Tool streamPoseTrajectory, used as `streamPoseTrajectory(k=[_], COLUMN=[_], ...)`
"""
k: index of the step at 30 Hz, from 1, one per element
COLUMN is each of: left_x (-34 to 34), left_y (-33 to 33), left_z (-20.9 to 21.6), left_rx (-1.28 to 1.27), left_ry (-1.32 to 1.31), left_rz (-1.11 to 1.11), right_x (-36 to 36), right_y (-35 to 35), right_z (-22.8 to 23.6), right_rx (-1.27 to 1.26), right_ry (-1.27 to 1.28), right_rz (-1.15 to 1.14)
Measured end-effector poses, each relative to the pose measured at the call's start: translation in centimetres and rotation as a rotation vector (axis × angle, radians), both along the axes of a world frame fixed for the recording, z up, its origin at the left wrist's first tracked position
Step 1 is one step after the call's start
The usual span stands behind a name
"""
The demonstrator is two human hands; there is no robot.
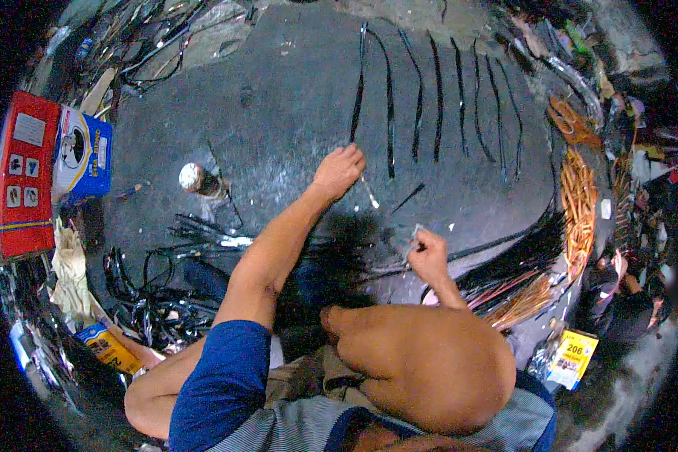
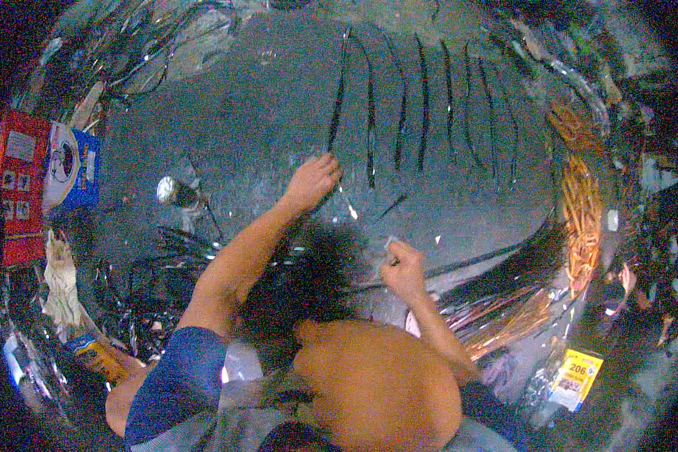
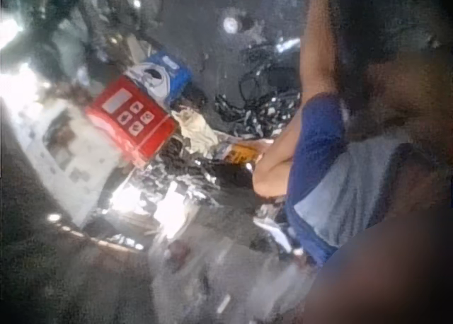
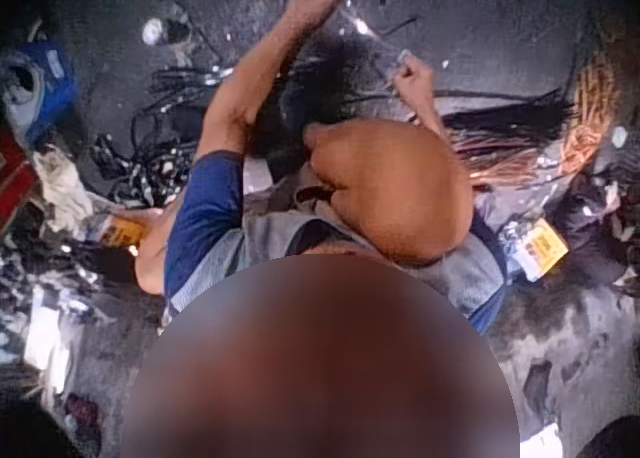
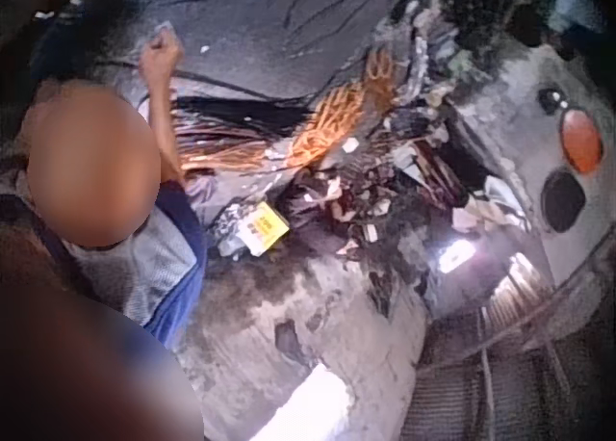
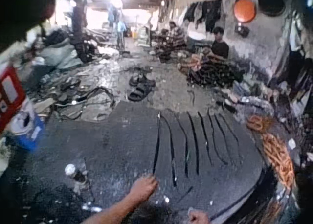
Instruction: The person sits on the floor and repeatedly strips the black outer insulation from thin cables using a small cylindrical tool. They pull the insulation off by hand and place the stripped cables into a pile on the floor.
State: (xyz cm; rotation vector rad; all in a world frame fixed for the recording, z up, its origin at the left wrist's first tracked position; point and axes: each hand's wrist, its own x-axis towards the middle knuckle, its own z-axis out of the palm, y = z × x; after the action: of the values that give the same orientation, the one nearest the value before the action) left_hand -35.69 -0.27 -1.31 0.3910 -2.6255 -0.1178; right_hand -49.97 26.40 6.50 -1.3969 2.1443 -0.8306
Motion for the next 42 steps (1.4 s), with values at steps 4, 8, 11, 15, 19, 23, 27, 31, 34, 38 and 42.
streamPoseTrajectory(k=[4, 8, 11, 15, 19, 23, 27, 31, 34, 38, 42], left_x=[-3.3, -2.0, 1.8, 7.5, 11.7, 14.3, 14.2, 14.6, 14.2, 14.5, 15.6], left_y=[-1.9, -0.5, 2.6, 7.2, 9.4, 10.1, 10.3, 10.3, 10.4, 10.5, 10.1], left_z=[0.0, 5.2, 11.4, 16.8, 19.1, 19.0, 18.8, 18.2, 18.5, 18.2, 18.8], left_rx=[0.012, 0.355, 0.757, 1.167, 1.15, 1.157, 1.191, 1.244, 1.4, 1.592, 1.406], left_ry=[-0.302, 0.132, 0.502, 0.78, 1.048, 1.124, 1.188, 1.151, 1.28, 1.306, 1.16], left_rz=[-0.075, 0.246, 0.403, 0.649, 0.856, 0.861, 0.849, 0.821, 0.725, 0.598, 0.609], right_x=[1.0, 2.4, 4.1, 7.5, 12.1, 14.5, 15.1, 15.1, 15.2, 14.7, 13.7], right_y=[-1.0, -4.1, -9.3, -14.1, -16.1, -15.3, -15.2, -15.1, -15.0, -15.1, -14.4], right_z=[-0.5, 0.0, 5.0, 7.4, 7.9, 9.1, 8.6, 9.2, 9.7, 10.2, 11.4], right_rx=[-0.014, -0.153, -0.271, -0.448, -0.511, -0.54, -0.599, -0.637, -0.654, -0.729, -0.628], right_ry=[-0.135, -0.076, -0.113, -0.087, -0.259, -0.226, -0.178, -0.208, -0.214, -0.205, -0.175], right_rz=[-0.064, -0.112, 0.02, 0.317, 0.535, 0.571, 0.524, 0.467, 0.392, 0.401, 0.484])
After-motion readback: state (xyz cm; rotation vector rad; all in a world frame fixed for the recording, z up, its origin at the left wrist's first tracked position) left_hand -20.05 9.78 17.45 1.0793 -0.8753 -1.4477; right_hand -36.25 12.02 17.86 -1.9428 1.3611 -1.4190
